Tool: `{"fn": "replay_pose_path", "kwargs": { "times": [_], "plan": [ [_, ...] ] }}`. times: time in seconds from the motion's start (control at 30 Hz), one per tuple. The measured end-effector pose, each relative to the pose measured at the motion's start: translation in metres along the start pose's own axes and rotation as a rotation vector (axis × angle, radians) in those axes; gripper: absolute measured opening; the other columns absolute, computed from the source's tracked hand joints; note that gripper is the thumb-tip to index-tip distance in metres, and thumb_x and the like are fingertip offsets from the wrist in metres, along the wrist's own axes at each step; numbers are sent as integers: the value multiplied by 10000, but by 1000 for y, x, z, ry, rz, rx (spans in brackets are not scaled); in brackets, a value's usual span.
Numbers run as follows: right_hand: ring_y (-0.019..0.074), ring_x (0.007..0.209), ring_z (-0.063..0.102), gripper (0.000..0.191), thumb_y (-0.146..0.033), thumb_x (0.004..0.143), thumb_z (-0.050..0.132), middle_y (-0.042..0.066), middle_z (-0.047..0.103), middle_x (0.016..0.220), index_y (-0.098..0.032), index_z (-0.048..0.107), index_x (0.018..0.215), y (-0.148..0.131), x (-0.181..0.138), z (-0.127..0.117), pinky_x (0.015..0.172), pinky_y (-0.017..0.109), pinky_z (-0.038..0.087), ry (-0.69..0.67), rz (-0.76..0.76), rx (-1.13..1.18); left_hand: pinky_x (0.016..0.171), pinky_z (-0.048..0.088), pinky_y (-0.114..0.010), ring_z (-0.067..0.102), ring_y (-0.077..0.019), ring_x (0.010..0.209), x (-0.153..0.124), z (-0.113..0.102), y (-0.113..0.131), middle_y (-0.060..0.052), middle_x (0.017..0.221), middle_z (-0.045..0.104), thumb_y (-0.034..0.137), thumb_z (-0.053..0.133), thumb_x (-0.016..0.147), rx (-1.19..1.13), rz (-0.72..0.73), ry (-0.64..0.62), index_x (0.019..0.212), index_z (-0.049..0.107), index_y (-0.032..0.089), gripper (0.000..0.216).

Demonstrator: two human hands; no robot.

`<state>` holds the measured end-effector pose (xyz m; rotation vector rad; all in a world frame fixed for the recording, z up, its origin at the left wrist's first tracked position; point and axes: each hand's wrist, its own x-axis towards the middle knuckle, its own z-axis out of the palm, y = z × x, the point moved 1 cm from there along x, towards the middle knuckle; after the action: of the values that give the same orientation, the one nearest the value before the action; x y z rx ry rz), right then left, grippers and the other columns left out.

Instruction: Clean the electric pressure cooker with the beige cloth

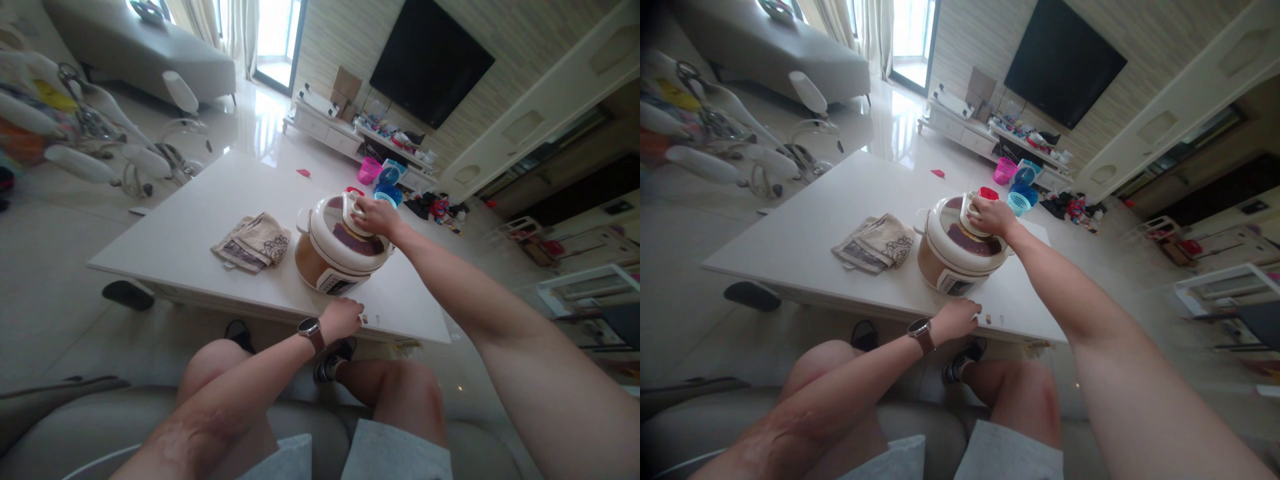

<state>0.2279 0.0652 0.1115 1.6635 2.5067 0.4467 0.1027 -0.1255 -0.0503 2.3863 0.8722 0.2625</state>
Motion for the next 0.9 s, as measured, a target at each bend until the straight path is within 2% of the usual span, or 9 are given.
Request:
{"fn": "replay_pose_path", "kwargs": {
  "times": [0.23,0.5,0.73,0.9],
  "plan": [
    [349,986,706,397,-482,994,541,163,777,1203,-185,701,1205,1,-1,3,797,376,425,27,34,12,1063,483,-465,693,-314,1212,-3,-14,-10,-155,1229,769,275,554,994,-23,-170,174,1205,697,161,279],
    [335,958,706,381,-486,995,551,159,785,1200,-191,707,1178,6,7,7,765,359,412,55,53,2,1032,496,-459,703,-319,1186,2,-26,-13,-161,1207,767,306,538,1014,-40,-266,166,1152,671,151,247],
    [334,971,710,399,-534,1005,538,139,781,1212,-225,703,1196,12,25,12,749,357,412,94,122,4,1027,501,-456,694,-325,1207,18,-36,-34,-164,1202,764,287,531,1001,-48,-315,197,1163,675,144,260],
    [363,1115,662,425,-524,1011,531,171,723,1306,-221,677,1271,12,39,6,850,403,455,114,119,70,1044,495,-439,662,-325,1265,29,-40,-49,-169,1236,754,262,580,958,-72,-339,242,1198,665,142,281]
  ]
}}
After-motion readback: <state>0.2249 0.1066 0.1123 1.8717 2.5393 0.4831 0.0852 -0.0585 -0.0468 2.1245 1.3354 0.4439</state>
